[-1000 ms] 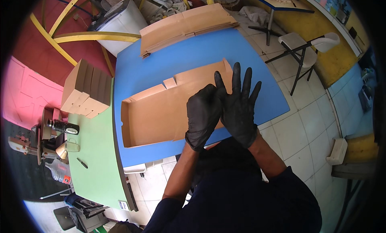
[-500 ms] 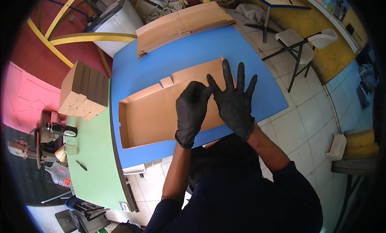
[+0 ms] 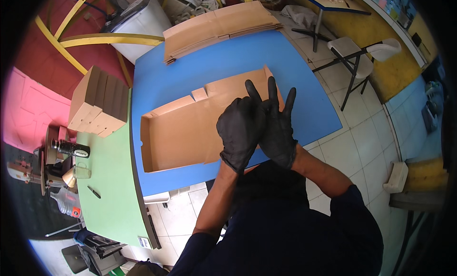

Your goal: The person assembles flat cardboard boxes by folding and interlocking the flaps. They repeatedly pick up a flat box, fold the sides, and secure the tabs to form a finished box, then place it on a stack.

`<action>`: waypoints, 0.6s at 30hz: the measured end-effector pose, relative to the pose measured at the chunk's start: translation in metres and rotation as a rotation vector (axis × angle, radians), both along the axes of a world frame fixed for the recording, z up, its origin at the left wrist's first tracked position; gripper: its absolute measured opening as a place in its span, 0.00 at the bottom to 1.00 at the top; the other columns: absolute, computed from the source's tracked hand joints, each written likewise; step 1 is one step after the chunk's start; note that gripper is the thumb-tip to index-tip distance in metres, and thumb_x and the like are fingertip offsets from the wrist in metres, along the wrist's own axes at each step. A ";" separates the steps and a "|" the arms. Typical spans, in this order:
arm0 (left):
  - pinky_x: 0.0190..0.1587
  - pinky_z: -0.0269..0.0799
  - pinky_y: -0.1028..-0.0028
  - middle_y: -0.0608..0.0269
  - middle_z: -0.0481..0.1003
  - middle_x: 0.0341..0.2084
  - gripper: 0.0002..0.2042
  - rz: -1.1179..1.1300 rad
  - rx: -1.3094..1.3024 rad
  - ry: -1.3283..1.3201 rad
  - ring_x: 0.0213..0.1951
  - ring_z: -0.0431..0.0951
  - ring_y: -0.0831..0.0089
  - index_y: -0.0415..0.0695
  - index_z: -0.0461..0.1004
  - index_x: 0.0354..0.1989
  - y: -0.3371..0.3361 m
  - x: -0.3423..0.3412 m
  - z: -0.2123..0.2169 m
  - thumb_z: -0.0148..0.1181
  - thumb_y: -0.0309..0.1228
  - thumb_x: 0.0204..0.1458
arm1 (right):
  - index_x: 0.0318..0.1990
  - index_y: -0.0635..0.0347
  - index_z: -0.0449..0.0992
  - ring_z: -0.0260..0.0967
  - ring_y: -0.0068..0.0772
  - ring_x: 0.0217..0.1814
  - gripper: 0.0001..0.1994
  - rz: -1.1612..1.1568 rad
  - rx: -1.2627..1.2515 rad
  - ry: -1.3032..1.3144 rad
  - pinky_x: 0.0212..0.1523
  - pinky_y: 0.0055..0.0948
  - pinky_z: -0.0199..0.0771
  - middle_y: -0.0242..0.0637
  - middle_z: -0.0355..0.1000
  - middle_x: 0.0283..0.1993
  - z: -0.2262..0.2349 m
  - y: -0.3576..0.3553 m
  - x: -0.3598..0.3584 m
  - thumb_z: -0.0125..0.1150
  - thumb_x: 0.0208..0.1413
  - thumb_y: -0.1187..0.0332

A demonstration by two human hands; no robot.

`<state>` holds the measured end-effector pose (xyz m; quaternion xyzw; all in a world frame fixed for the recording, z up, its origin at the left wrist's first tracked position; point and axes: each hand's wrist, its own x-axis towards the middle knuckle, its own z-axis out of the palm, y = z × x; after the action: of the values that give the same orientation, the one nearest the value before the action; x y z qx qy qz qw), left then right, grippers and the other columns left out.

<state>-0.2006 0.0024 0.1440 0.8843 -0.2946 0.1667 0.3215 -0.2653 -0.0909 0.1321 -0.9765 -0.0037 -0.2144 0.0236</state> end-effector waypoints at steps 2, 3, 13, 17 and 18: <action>0.30 0.73 0.58 0.54 0.77 0.22 0.11 -0.051 0.017 0.003 0.26 0.80 0.53 0.41 0.78 0.29 -0.003 0.004 -0.003 0.60 0.35 0.58 | 0.70 0.52 0.67 0.23 0.70 0.84 0.27 -0.015 -0.066 0.069 0.69 0.87 0.16 0.46 0.40 0.83 0.003 0.000 0.000 0.54 0.63 0.58; 0.31 0.73 0.58 0.54 0.77 0.22 0.11 -0.064 0.076 0.021 0.27 0.80 0.52 0.40 0.78 0.30 -0.003 0.006 -0.004 0.59 0.35 0.59 | 0.70 0.52 0.66 0.23 0.70 0.84 0.27 -0.018 -0.108 0.092 0.69 0.87 0.17 0.47 0.40 0.83 0.004 -0.001 0.000 0.53 0.64 0.58; 0.37 0.73 0.55 0.46 0.78 0.27 0.14 -0.413 0.043 0.471 0.32 0.80 0.49 0.37 0.78 0.39 0.021 0.006 -0.004 0.60 0.38 0.61 | 0.67 0.59 0.69 0.43 0.68 0.80 0.27 0.014 -0.153 0.140 0.73 0.78 0.36 0.54 0.57 0.75 -0.038 -0.016 0.008 0.60 0.59 0.63; 0.40 0.73 0.57 0.53 0.78 0.28 0.15 -0.324 -0.007 0.371 0.34 0.80 0.55 0.43 0.80 0.46 0.042 -0.007 -0.015 0.68 0.38 0.54 | 0.66 0.60 0.69 0.61 0.57 0.72 0.27 -0.002 0.093 0.132 0.73 0.65 0.52 0.51 0.68 0.67 -0.041 -0.057 0.038 0.62 0.59 0.65; 0.41 0.72 0.57 0.55 0.78 0.30 0.16 -0.345 0.039 0.261 0.36 0.80 0.57 0.44 0.80 0.47 0.048 -0.015 -0.022 0.69 0.38 0.53 | 0.66 0.61 0.69 0.63 0.56 0.71 0.27 -0.046 0.189 0.164 0.72 0.63 0.55 0.50 0.69 0.67 -0.038 -0.076 0.050 0.63 0.59 0.65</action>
<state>-0.2154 0.0509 0.1219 0.8409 -0.4007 -0.0126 0.3635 -0.2157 -0.1672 0.0936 -0.9839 0.0409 -0.1339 0.1109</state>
